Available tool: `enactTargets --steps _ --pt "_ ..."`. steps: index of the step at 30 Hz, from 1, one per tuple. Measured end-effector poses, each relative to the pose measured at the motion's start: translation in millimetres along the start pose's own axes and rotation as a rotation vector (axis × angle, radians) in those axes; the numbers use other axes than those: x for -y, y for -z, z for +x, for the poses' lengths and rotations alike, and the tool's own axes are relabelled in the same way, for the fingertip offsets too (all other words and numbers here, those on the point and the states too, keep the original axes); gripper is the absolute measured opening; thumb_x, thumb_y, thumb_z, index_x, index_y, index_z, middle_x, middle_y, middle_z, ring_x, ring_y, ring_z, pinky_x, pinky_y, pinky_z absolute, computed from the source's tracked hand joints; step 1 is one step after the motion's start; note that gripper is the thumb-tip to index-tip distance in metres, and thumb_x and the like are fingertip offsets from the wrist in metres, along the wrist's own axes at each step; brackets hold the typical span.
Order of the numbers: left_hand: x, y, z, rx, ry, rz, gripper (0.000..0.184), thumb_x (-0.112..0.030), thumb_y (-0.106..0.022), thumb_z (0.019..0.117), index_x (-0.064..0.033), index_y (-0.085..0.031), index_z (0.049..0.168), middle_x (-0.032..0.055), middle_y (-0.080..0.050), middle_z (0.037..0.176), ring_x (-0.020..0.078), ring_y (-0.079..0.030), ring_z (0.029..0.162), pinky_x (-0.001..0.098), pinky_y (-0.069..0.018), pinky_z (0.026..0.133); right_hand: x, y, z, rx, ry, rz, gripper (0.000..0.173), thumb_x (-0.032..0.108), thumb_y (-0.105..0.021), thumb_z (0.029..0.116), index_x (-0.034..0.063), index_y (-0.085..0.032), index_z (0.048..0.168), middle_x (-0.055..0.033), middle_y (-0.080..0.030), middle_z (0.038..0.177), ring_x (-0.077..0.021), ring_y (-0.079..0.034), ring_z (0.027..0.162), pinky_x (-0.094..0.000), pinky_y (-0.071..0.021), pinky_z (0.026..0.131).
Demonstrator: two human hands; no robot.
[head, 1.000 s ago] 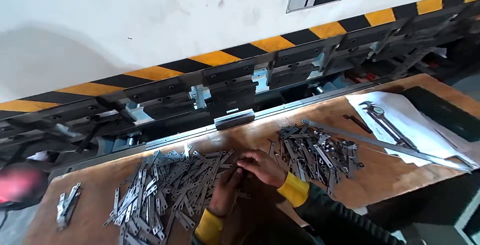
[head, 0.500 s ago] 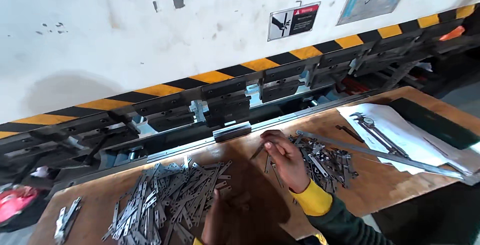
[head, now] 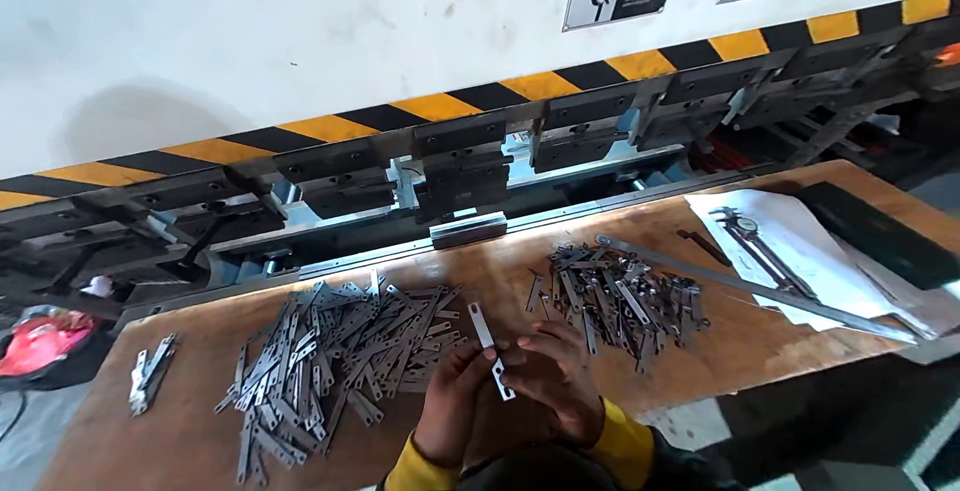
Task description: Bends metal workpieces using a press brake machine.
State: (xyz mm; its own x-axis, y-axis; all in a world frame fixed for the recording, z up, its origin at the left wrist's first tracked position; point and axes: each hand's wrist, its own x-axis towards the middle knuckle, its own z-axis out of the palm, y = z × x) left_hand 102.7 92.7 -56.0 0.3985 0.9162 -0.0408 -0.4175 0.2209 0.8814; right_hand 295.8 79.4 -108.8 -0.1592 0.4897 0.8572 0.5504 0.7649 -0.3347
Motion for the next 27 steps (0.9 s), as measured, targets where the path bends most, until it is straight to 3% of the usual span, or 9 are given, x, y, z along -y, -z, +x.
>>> enactTargets --steps 6,9,12,15,19,21,23,25,27 --pt "-3.0 -1.6 -0.5 -0.044 -0.095 0.259 0.025 -0.007 -0.048 0.1046 0.0046 -0.071 0.109 0.0116 -0.077 0.102 0.0138 -0.073 0.093 0.0303 -0.0583 0.087 8.9 6.5 -0.7 -0.090 -0.453 0.201 0.016 0.026 -0.066 0.1005 0.0225 -0.070 0.115 -0.0020 -0.063 0.129 -0.0157 -0.057 0.126 -0.0347 -0.0505 0.106" --pt "-3.2 -1.0 -0.8 0.031 -0.061 0.377 0.022 -0.007 -0.051 0.1038 0.0023 -0.071 0.108 0.0049 -0.076 0.095 0.0091 -0.070 0.084 0.0271 -0.0589 0.080 10.9 18.4 22.9 -0.011 -0.608 0.256 0.030 0.032 -0.062 0.1030 0.0130 -0.070 0.125 -0.0060 -0.067 0.127 -0.0183 -0.061 0.121 -0.0413 -0.0531 0.102" --pt "2.2 5.0 1.4 0.163 0.010 0.765 0.024 -0.021 -0.056 0.1041 -0.0045 -0.072 0.111 0.0013 -0.074 0.095 0.0099 -0.070 0.083 0.0326 -0.0606 0.079 -1.7 35.0 55.8 0.429 -0.530 0.128 0.039 0.042 -0.054 0.1058 0.0174 -0.067 0.134 -0.0057 -0.067 0.129 -0.0217 -0.061 0.124 -0.0497 -0.0513 0.105" --pt "2.2 11.2 2.9 0.210 0.084 1.177 0.033 -0.034 -0.055 0.1036 -0.0105 -0.074 0.117 0.0053 -0.076 0.104 0.0191 -0.072 0.099 0.0467 -0.0574 0.095 -16.8 42.7 70.4 0.940 -0.311 0.021 0.032 0.037 -0.051 0.1078 0.0124 -0.072 0.114 -0.0109 -0.073 0.105 -0.0304 -0.069 0.105 -0.0552 -0.0523 0.097" --pt "-2.3 35.0 0.5 0.135 0.182 1.385 0.035 -0.043 -0.054 0.1035 -0.0165 -0.075 0.115 0.0037 -0.076 0.103 0.0237 -0.073 0.099 0.0540 -0.0571 0.091 -27.7 35.0 54.2 1.233 -0.537 0.078 0.037 0.038 -0.049 0.1085 0.0072 -0.069 0.116 -0.0179 -0.072 0.099 -0.0379 -0.070 0.095 -0.0621 -0.0543 0.086" --pt "-3.6 58.5 -5.6 0.009 0.199 1.403 0.036 -0.042 -0.055 0.1037 -0.0144 -0.077 0.111 0.0053 -0.077 0.096 0.0265 -0.074 0.093 0.0577 -0.0578 0.087 -46.0 22.8 34.5 1.102 -0.769 0.174 0.035 0.033 -0.051 0.1084 0.0049 -0.068 0.118 -0.0125 -0.074 0.099 -0.0282 -0.073 0.092 -0.0530 -0.0573 0.089" --pt "-6.5 84.3 -16.4 -0.103 0.218 1.317 0.040 -0.041 -0.050 0.1060 -0.0117 -0.077 0.108 0.0049 -0.077 0.095 0.0251 -0.074 0.091 0.0579 -0.0573 0.087 -72.8 2.9 17.5 0.760 -1.052 0.358 0.031 0.027 -0.051 0.1080 0.0003 -0.065 0.119 -0.0095 -0.073 0.096 -0.0206 -0.072 0.081 -0.0417 -0.0611 0.082" --pt "-6.8 103.4 -29.3 -0.135 0.251 1.239 0.042 -0.043 -0.047 0.1071 -0.0118 -0.075 0.117 0.0038 -0.078 0.101 0.0232 -0.075 0.095 0.0572 -0.0571 0.091 -94.7 -20.9 18.5 0.411 -1.327 0.565 0.029 0.019 -0.053 0.1073 -0.0018 -0.059 0.127 -0.0120 -0.074 0.104 -0.0220 -0.074 0.086 -0.0393 -0.0631 0.079" --pt "-6.5 110.1 -37.4 -0.096 0.320 1.208 0.040 -0.041 -0.051 0.1065 -0.0116 -0.071 0.125 0.0057 -0.077 0.108 0.0250 -0.074 0.101 0.0578 -0.0556 0.096 -112.4 -47.0 34.7 0.264 -1.515 0.678 0.029 0.015 -0.053 0.1081 0.0011 -0.054 0.134 -0.0143 -0.073 0.112 -0.0238 -0.075 0.089 -0.0371 -0.0626 0.076"
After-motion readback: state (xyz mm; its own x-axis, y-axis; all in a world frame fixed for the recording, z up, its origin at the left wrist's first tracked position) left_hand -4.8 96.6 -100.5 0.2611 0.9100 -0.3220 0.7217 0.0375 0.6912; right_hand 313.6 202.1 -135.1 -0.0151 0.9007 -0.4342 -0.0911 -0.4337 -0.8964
